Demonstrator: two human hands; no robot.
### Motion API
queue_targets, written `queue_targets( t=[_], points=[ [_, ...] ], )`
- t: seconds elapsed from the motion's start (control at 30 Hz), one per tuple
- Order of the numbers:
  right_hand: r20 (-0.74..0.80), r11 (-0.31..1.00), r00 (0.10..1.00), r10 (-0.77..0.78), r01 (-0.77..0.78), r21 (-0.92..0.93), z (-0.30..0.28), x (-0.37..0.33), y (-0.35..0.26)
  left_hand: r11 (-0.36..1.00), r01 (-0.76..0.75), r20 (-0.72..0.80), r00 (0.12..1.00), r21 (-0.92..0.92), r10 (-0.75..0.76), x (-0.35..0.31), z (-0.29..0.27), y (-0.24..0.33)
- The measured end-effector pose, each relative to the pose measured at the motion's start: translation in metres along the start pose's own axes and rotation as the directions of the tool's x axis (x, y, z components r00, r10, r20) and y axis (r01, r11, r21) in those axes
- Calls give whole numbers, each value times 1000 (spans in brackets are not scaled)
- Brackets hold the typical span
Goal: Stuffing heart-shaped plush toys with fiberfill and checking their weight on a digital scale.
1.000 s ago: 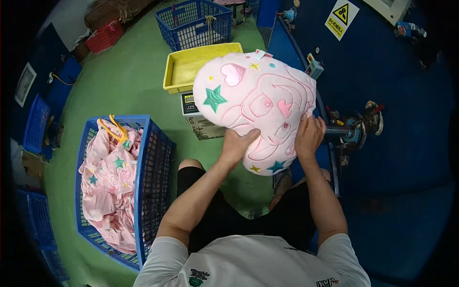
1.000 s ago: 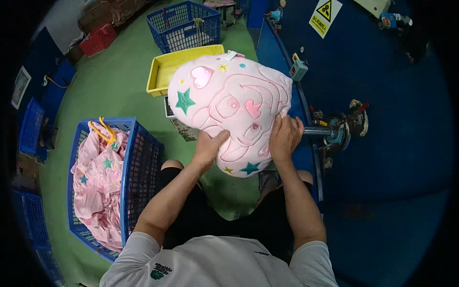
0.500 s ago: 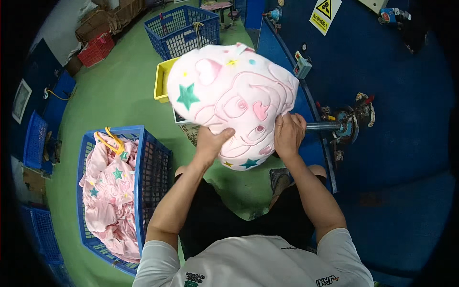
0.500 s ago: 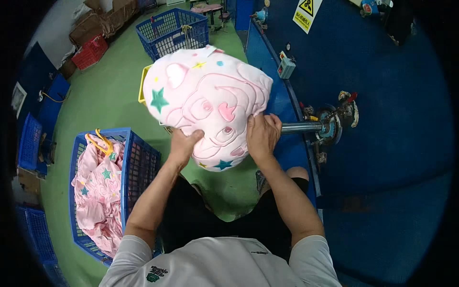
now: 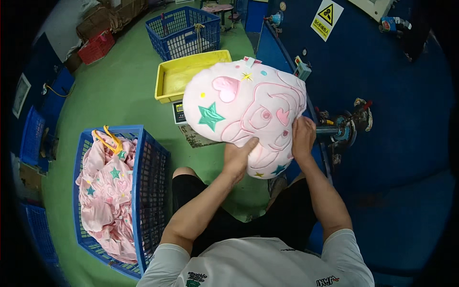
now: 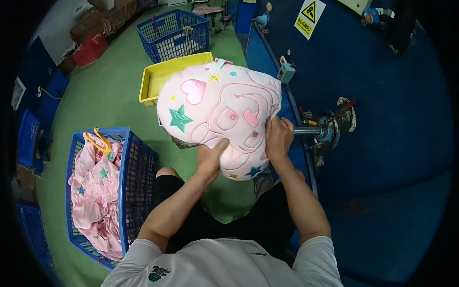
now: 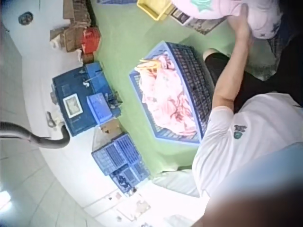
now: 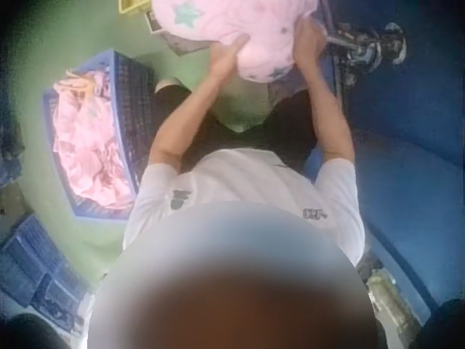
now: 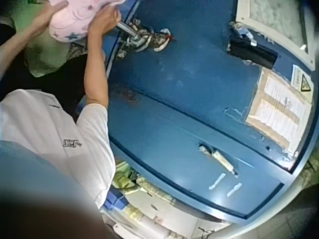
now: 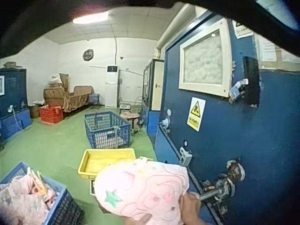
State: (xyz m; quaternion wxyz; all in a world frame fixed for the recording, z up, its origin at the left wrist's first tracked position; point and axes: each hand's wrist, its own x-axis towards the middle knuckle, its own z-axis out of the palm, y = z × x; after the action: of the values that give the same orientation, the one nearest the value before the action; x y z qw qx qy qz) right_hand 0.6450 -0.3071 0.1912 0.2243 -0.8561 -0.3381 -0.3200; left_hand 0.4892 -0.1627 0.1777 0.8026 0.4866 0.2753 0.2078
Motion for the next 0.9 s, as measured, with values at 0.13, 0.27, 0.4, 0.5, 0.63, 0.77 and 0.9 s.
queue_targets(
  t=[0.13, 0.27, 0.4, 0.5, 0.63, 0.77, 0.9],
  points=[
    [1, 1000, 1000, 23, -23, 8, 4, 2, -30, 998, -11, -8, 1000, 54, 11, 11, -26, 40],
    [31, 996, 999, 9, -11, 86, 10, 7, -42, 990, -139, -17, 990, -18, 138, 19, -44, 39],
    [105, 992, 993, -51, 38, 122, 7, 10, -47, 987, -140, -78, 988, -80, 134, 17, -67, 19],
    [184, 991, 980, -69, 47, 122, 2, 17, -53, 983, -138, -94, 987, -124, 127, 25, -76, 25],
    [357, 997, 932, -61, 40, 66, -7, 26, -54, 971, -116, -77, 992, -207, 102, 34, -79, 47],
    [463, 994, 885, -53, 2, 109, -6, 31, -43, 982, -174, -5, 985, -69, 174, 26, -90, 82],
    [544, 980, 838, -41, -71, 184, -10, 42, -27, 968, -222, 3, 975, 115, 223, 29, -154, 122]
  ],
)
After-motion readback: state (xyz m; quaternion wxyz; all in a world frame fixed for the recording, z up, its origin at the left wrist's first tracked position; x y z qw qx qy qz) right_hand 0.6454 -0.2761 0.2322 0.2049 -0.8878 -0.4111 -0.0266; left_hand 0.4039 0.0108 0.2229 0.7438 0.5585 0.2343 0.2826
